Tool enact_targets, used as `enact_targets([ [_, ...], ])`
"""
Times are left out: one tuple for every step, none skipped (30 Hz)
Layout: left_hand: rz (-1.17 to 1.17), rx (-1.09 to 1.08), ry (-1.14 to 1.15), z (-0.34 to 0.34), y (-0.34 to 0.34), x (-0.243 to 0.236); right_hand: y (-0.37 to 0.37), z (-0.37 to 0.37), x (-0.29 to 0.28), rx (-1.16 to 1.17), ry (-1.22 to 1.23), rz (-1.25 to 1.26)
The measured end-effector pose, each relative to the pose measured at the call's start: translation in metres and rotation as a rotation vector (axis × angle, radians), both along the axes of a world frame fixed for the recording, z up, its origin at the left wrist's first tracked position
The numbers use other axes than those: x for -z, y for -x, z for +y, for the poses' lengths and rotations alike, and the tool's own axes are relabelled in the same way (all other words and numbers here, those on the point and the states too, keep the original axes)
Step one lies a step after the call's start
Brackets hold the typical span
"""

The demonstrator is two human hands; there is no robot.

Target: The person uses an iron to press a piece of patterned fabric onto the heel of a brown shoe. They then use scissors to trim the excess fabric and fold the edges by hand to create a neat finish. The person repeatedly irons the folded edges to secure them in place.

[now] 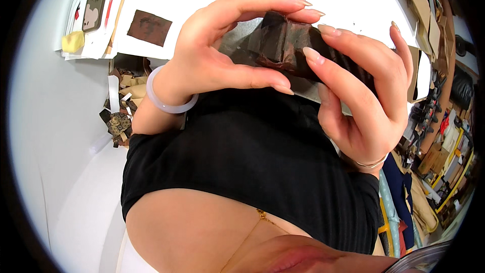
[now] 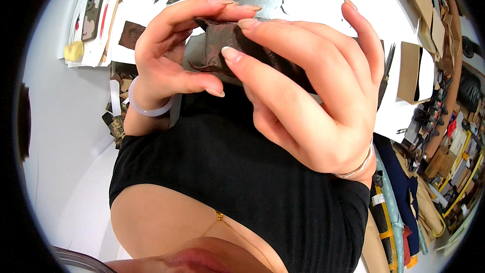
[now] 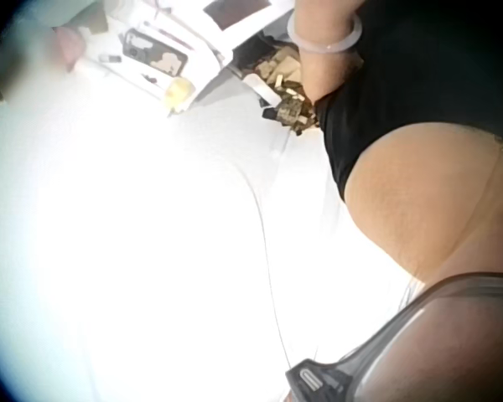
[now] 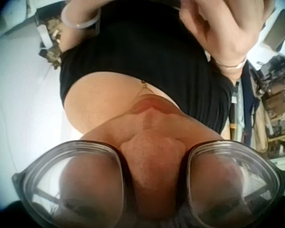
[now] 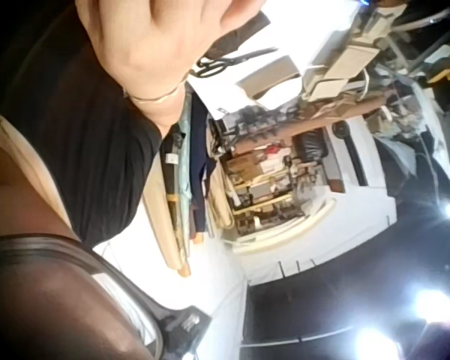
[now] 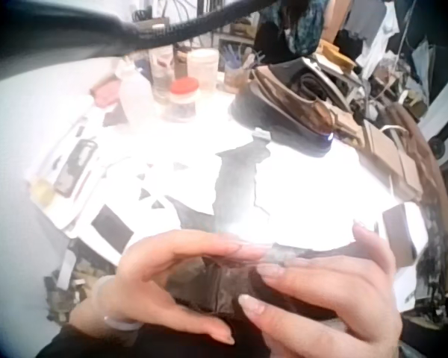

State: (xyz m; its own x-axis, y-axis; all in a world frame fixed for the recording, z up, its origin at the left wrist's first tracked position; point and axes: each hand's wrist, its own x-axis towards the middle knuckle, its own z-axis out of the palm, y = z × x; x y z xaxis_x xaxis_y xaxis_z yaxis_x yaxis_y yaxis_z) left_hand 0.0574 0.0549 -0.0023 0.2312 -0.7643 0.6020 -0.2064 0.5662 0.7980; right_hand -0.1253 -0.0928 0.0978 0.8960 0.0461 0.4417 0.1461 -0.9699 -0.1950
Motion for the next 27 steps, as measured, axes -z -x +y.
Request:
enact_targets([
  [-0.026, -0.010, -0.004, 0.001, -0.001, -0.001, -0.001, 0.000, -0.003, -0.008, 0.003, 0.010],
  [0.003, -0.005, 0.008, 0.002, -0.002, -0.001, 0.000, 0.001, -0.006, -0.005, 0.001, 0.023],
  [0.032, 0.000, 0.020, 0.002, -0.002, -0.001, 0.000, 0.003, -0.008, 0.000, -0.001, 0.037],
  [0.038, 0.031, 0.041, 0.002, -0.007, -0.001, 0.001, 0.006, -0.012, 0.019, -0.004, 0.053],
  [0.045, 0.064, 0.062, 0.002, -0.011, 0.000, 0.001, 0.009, -0.011, 0.044, 0.016, 0.041],
  [0.053, 0.098, 0.083, 0.001, -0.015, 0.000, 0.001, 0.011, -0.010, 0.070, 0.037, 0.029],
  [-0.032, 0.132, 0.111, 0.001, -0.028, -0.002, 0.002, 0.014, -0.002, 0.085, 0.076, -0.016],
  [-0.036, -0.002, 0.066, 0.006, -0.019, -0.006, 0.002, 0.015, 0.004, 0.087, 0.097, -0.042],
  [-0.037, -0.132, 0.014, 0.010, -0.009, -0.011, 0.001, 0.016, 0.009, 0.090, 0.118, -0.068],
  [-0.030, -0.244, -0.040, 0.012, 0.000, -0.016, 0.002, 0.018, 0.013, 0.104, 0.144, -0.091],
  [-0.128, -0.158, -0.017, 0.012, -0.017, -0.011, 0.000, 0.020, 0.017, 0.107, 0.150, -0.116],
  [-0.206, -0.132, -0.026, 0.013, -0.021, -0.015, 0.000, 0.021, 0.018, 0.107, 0.144, -0.122],
  [-0.281, -0.104, -0.030, 0.014, -0.025, -0.018, 0.000, 0.022, 0.018, 0.108, 0.140, -0.125],
  [-0.356, -0.075, -0.032, 0.014, -0.029, -0.021, 0.000, 0.024, 0.018, 0.109, 0.134, -0.129],
  [-0.404, -0.040, -0.079, 0.017, -0.034, -0.030, 0.001, 0.022, 0.019, 0.092, 0.118, -0.133],
  [-0.442, -0.042, -0.095, 0.019, -0.036, -0.033, 0.001, 0.020, 0.018, 0.075, 0.105, -0.130],
  [-0.482, -0.043, -0.111, 0.021, -0.037, -0.036, 0.001, 0.018, 0.016, 0.059, 0.093, -0.128],
  [-0.511, -0.073, -0.091, 0.021, -0.036, -0.036, 0.000, 0.017, 0.013, 0.052, 0.089, -0.117],
  [-0.542, -0.086, -0.058, 0.019, -0.037, -0.034, 0.000, 0.019, 0.014, 0.065, 0.102, -0.115],
  [-0.572, -0.102, -0.026, 0.018, -0.037, -0.032, 0.000, 0.020, 0.014, 0.077, 0.114, -0.112],
  [-0.607, -0.106, 0.013, 0.016, -0.039, -0.031, -0.002, 0.024, 0.015, 0.104, 0.137, -0.119],
  [-0.595, -0.105, 0.037, 0.013, -0.039, -0.027, -0.002, 0.026, 0.016, 0.117, 0.152, -0.119],
  [-0.583, -0.104, 0.060, 0.012, -0.039, -0.024, -0.002, 0.027, 0.018, 0.130, 0.166, -0.119],
  [-0.571, -0.103, 0.082, 0.010, -0.039, -0.021, -0.002, 0.030, 0.020, 0.142, 0.179, -0.119],
  [-0.535, -0.088, 0.048, 0.012, -0.037, -0.027, -0.001, 0.028, 0.019, 0.127, 0.151, -0.120],
  [-0.521, -0.081, 0.039, 0.013, -0.037, -0.029, -0.001, 0.026, 0.019, 0.113, 0.127, -0.129],
  [-0.506, -0.075, 0.030, 0.013, -0.037, -0.031, -0.001, 0.026, 0.020, 0.099, 0.103, -0.137],
])
